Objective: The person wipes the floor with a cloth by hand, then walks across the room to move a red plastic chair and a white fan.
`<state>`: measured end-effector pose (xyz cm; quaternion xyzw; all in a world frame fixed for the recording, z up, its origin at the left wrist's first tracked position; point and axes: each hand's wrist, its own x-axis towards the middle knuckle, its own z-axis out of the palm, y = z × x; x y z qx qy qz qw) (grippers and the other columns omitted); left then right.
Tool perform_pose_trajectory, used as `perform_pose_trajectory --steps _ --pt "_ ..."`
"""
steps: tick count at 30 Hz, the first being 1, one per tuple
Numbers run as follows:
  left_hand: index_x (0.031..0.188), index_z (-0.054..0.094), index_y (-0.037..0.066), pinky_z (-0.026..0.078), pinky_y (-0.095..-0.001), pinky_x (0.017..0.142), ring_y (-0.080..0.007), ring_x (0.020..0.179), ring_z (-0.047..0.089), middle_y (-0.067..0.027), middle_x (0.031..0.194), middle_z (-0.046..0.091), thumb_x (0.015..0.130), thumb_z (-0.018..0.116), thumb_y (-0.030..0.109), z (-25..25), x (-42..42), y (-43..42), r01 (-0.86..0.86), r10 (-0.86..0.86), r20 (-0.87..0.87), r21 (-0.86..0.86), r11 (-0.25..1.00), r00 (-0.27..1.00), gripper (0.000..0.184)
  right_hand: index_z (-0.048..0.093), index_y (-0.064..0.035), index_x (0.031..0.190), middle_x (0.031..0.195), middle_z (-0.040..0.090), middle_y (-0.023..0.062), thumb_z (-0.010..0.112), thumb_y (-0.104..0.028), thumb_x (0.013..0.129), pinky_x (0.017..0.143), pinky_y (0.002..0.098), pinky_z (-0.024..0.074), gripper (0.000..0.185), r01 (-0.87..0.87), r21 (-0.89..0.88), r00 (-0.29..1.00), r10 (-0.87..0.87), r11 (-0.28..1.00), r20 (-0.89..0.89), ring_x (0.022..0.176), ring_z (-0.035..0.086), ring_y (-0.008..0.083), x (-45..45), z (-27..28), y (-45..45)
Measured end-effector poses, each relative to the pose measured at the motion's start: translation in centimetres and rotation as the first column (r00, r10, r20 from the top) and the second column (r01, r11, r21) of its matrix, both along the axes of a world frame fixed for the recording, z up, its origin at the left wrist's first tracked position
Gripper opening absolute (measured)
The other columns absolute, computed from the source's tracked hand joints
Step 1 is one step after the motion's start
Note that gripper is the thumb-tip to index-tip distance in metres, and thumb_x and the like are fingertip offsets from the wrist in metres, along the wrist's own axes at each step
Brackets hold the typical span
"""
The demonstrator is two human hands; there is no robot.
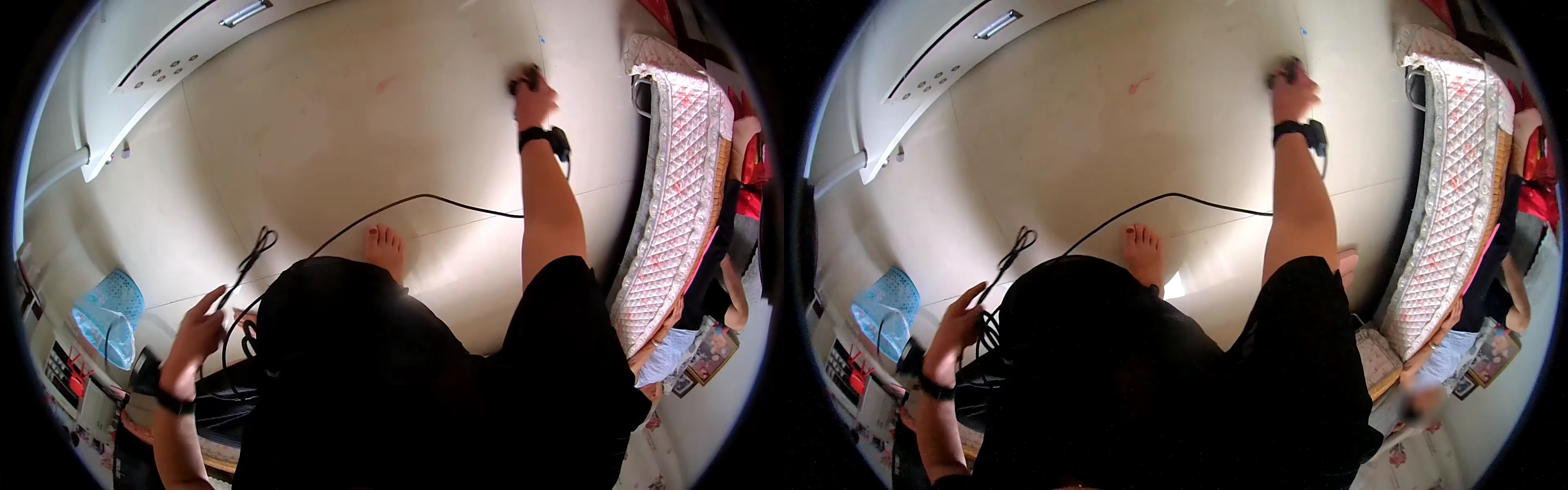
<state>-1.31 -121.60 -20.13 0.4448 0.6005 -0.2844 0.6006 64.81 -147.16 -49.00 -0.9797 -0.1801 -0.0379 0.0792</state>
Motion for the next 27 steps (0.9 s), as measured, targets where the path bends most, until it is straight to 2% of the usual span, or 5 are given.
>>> perform_pose_trajectory --steps 11,14,16,20,27 --pt "0.133 0.056 0.006 0.050 -0.0321 0.044 -0.0207 0.044 0.057 -0.0111 0.062 0.060 0.093 0.056 0.019 21.7 -14.5 -5.2 -0.148 0.307 -0.506 0.329 0.933 0.806 0.042 0.067 -0.0146 0.119 0.118 0.063 0.0110 0.068 -0.017 0.075 0.102 0.0452 0.0419 0.044 -0.499 0.655 0.519 0.801 0.568 -0.299 0.111 0.054 0.0340 -26.5 4.5 16.1" --pt "0.129 0.061 0.016 0.049 -0.0393 0.082 -0.0254 0.093 0.062 -0.0111 0.109 0.066 0.101 0.054 0.041 21.1 -18.4 -8.3 0.680 -0.668 -0.433 -0.153 0.717 0.606 0.038 0.069 -0.0107 0.113 0.106 0.066 0.0112 0.064 -0.014 0.077 0.091 0.0444 0.0476 0.036 -0.360 0.738 0.563 0.764 0.571 -0.316 0.100 0.059 0.0320 -18.2 4.7 14.4" --pt "0.120 0.059 0.005 0.047 -0.0337 0.055 -0.0207 0.061 0.057 -0.0098 0.078 0.062 0.101 0.053 0.040 18.5 -34.6 -8.9 -0.323 0.356 -0.614 0.170 0.931 0.704 0.040 0.069 -0.0068 0.107 0.094 0.067 0.0119 0.059 -0.016 0.084 0.077 0.0419 0.0526 0.026 -0.336 0.584 0.781 0.565 0.739 -0.266 0.087 0.064 0.0294 -6.5 3.5 9.1" --pt "0.107 0.059 0.009 0.041 -0.0250 0.044 -0.0115 0.057 0.057 -0.0049 0.077 0.062 0.101 0.050 0.047 15.1 -6.8 4.3 -0.529 0.757 -0.648 0.614 0.586 0.086 0.039 0.069 0.0015 0.109 0.092 0.072 0.0135 0.056 -0.011 0.087 0.069 0.0393 0.0599 0.028 0.375 0.611 0.818 0.062 0.697 -0.572 0.078 0.071 0.0304 12.9 1.5 -0.9" --pt "0.134 0.056 0.006 0.047 -0.0239 0.062 -0.0117 0.073 0.061 -0.0047 0.086 0.064 0.101 0.056 0.031 5.4 -11.6 6.7 -0.060 0.179 -0.157 0.565 0.823 0.971 0.041 0.066 -0.0241 0.123 0.133 0.061 -0.0001 0.049 -0.040 0.088 0.088 0.0512 0.0504 0.042 -0.255 -0.351 0.966 0.255 0.901 -0.049 0.128 0.051 0.0249 12.1 -4.3 11.3"
